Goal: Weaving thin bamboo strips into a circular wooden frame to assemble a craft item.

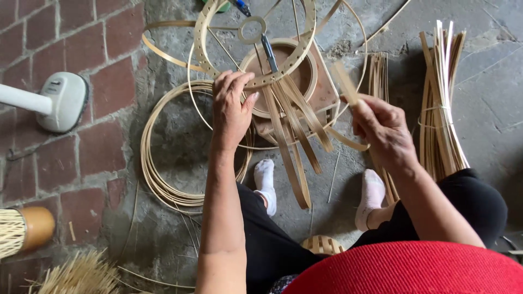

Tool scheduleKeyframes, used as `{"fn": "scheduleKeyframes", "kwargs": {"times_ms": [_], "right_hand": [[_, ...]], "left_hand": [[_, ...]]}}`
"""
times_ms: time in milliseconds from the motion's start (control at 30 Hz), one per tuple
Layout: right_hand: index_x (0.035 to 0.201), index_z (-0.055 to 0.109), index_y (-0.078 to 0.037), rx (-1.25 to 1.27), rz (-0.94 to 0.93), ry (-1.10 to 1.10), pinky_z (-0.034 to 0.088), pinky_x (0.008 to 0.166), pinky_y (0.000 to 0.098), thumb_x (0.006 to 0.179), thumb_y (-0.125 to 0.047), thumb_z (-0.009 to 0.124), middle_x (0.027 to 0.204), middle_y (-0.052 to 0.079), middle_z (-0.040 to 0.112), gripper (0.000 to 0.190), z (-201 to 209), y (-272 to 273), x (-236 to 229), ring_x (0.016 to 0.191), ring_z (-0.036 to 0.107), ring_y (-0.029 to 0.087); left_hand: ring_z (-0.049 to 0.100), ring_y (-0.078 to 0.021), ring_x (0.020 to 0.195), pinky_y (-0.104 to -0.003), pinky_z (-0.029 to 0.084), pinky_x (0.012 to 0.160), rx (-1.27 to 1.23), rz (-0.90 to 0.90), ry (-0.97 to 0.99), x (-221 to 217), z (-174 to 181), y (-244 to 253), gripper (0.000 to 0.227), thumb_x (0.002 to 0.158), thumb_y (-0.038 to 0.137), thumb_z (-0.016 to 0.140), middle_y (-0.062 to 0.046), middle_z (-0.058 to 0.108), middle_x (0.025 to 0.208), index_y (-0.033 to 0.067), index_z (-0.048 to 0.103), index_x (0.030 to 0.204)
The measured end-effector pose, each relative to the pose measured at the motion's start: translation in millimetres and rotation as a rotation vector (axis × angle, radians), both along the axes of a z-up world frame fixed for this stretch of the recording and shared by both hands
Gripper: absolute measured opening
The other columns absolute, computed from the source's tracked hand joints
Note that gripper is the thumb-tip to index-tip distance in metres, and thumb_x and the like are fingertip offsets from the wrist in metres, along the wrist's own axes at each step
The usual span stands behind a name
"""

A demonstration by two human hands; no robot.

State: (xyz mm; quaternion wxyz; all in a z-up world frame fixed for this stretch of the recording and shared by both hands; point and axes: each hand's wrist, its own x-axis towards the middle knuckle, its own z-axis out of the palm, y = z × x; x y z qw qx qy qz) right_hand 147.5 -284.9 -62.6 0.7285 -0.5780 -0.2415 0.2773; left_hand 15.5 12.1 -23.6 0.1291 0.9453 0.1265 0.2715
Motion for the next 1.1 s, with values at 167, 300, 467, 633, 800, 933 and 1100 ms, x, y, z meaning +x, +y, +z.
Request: {"fn": "scheduleKeyframes", "kwargs": {"times_ms": [167,300,467,633,800,933,1100], "right_hand": [[0.128,0.069,-0.006,-0.256,-0.063,-0.055,0.051,0.058,0.0233,0.102,-0.029,0.063,0.082,-0.002,0.067,0.035,4.4,33.1,5.5,0.067,0.056,0.006],[0.125,0.072,-0.007,-0.384,-0.037,-0.173,0.052,0.058,0.0236,0.100,-0.030,0.064,0.086,0.002,0.075,0.035,-7.7,53.8,12.0,0.068,0.062,0.006],[0.124,0.074,-0.008,-0.446,-0.043,-0.129,0.053,0.060,0.0238,0.100,-0.030,0.067,0.085,0.005,0.076,0.033,-9.6,63.9,12.8,0.067,0.064,0.008],[0.124,0.073,-0.007,-0.295,-0.050,-0.076,0.055,0.063,0.0224,0.099,-0.031,0.068,0.091,0.003,0.077,0.035,-13.0,70.3,12.4,0.071,0.065,0.006],[0.125,0.072,-0.008,-0.340,-0.024,-0.070,0.057,0.065,0.0228,0.098,-0.032,0.066,0.092,0.002,0.077,0.036,-20.3,73.9,12.1,0.073,0.067,0.006],[0.126,0.073,-0.007,-0.249,-0.005,-0.023,0.055,0.066,0.0243,0.099,-0.033,0.067,0.091,0.004,0.077,0.038,-21.4,74.2,12.2,0.073,0.065,0.007],[0.125,0.072,-0.006,-0.276,-0.002,-0.023,0.055,0.065,0.0236,0.099,-0.033,0.067,0.089,0.004,0.076,0.037,-16.8,75.0,10.1,0.073,0.065,0.007]], "left_hand": [[0.051,-0.0363,0.133,-0.047,0.040,0.116,-0.016,-0.028,0.008,-2.8,4.6,-4.1,0.044,0.088,0.007,0.080,-0.011,0.063,0.131,0.0071,0.063,0.129],[0.051,-0.0366,0.133,-0.047,0.041,0.116,-0.014,-0.035,0.014,-0.8,12.5,-5.8,0.042,0.091,0.006,0.077,-0.012,0.063,0.131,0.0070,0.063,0.130],[0.052,-0.0363,0.133,-0.047,0.041,0.116,-0.016,-0.029,0.037,-2.2,12.1,-6.6,0.042,0.090,0.006,0.077,-0.012,0.064,0.131,0.0072,0.064,0.131],[0.052,-0.0358,0.134,-0.047,0.042,0.116,-0.025,-0.009,0.050,-2.9,9.7,-5.6,0.042,0.091,0.006,0.077,-0.012,0.063,0.130,0.0073,0.063,0.131],[0.052,-0.0359,0.134,-0.047,0.041,0.116,-0.007,-0.005,0.050,-3.6,15.0,-11.0,0.042,0.092,0.006,0.077,-0.012,0.063,0.131,0.0077,0.063,0.131],[0.052,-0.0358,0.134,-0.047,0.041,0.116,-0.013,0.000,0.049,-1.8,16.0,-13.0,0.042,0.091,0.005,0.077,-0.012,0.063,0.131,0.0079,0.063,0.131],[0.052,-0.0356,0.135,-0.047,0.042,0.116,-0.008,0.014,0.044,-1.5,14.5,-9.6,0.041,0.092,0.006,0.077,-0.011,0.063,0.131,0.0076,0.064,0.131]]}}
